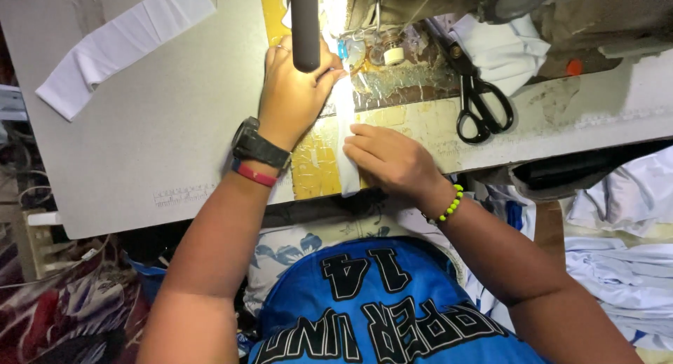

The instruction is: Cutting and preparing white fabric strips using scissors at a sewing workstation.

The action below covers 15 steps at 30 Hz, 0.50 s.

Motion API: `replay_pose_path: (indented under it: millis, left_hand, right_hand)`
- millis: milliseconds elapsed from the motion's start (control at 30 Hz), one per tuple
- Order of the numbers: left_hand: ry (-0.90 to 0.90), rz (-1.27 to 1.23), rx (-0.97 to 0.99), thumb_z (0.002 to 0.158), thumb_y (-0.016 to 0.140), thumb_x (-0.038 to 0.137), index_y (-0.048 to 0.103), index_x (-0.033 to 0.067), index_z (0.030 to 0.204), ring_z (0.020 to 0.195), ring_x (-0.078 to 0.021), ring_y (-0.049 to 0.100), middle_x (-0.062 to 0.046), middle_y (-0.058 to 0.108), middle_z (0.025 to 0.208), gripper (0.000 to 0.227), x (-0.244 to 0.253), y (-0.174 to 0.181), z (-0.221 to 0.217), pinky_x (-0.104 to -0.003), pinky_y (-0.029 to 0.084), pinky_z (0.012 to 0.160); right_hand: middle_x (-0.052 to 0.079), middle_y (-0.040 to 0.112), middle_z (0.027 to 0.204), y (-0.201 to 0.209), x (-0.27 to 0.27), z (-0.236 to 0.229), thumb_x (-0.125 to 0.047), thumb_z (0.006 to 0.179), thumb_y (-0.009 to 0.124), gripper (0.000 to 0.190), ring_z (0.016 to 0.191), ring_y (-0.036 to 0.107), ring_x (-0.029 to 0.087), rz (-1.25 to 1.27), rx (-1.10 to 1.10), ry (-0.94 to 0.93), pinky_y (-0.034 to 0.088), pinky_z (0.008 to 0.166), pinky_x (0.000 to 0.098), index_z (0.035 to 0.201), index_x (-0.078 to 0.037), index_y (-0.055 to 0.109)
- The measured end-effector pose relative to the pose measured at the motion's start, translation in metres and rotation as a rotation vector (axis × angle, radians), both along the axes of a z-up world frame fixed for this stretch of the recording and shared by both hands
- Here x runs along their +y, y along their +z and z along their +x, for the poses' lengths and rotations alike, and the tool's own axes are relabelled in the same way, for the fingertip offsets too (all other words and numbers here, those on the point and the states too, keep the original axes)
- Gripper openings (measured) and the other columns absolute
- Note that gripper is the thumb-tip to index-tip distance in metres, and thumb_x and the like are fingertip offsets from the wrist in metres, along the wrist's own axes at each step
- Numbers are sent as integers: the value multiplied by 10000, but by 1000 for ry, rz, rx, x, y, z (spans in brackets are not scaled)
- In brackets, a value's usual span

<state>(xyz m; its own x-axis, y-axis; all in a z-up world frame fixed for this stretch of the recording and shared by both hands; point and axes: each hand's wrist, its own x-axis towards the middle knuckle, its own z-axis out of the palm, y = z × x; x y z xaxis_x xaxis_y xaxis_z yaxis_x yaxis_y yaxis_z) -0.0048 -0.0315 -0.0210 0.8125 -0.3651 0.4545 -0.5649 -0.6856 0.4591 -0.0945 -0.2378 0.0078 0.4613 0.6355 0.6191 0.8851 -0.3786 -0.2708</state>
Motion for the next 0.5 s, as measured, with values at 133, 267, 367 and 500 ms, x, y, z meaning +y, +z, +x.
replay_pose_path:
  millis: [133,267,367,500]
  left_hand:
    - [36,118,-94,1044,698,215,662,44,968,1057,-349,559,-88,682,990,190,-2,10,-9,-516,425,1005]
    - [103,-115,223,925,795,271,729,133,916,1071,-315,519,-73,630,1019,154,-4,13,-10,-438,391,970]
    - [154,-135,280,900,819,280,745,140,951,1113,-321,509,-110,577,1042,167,-4,12,-7,-433,391,1007]
    - [185,-124,297,911,803,319,762,134,1019,1126,-321,501,-113,560,1091,218,-5,9,-6,-432,402,1019]
  right_hand:
    - [205,780,923,3,4,6,30,982,705,48,892,785,347,-4,10,3,694,775,370,1003,63,734]
    - [222,761,985,5,2,9,39,989,661,78,966,757,389,-27,77,8,666,865,435,1012,86,720]
    - [235,750,1021,2,2,10,83,969,655,90,1016,741,414,-27,106,4,652,898,457,1037,98,712]
    - [227,738,1055,3,3,8,111,945,673,132,1074,720,411,-56,140,-29,632,948,459,1070,84,700]
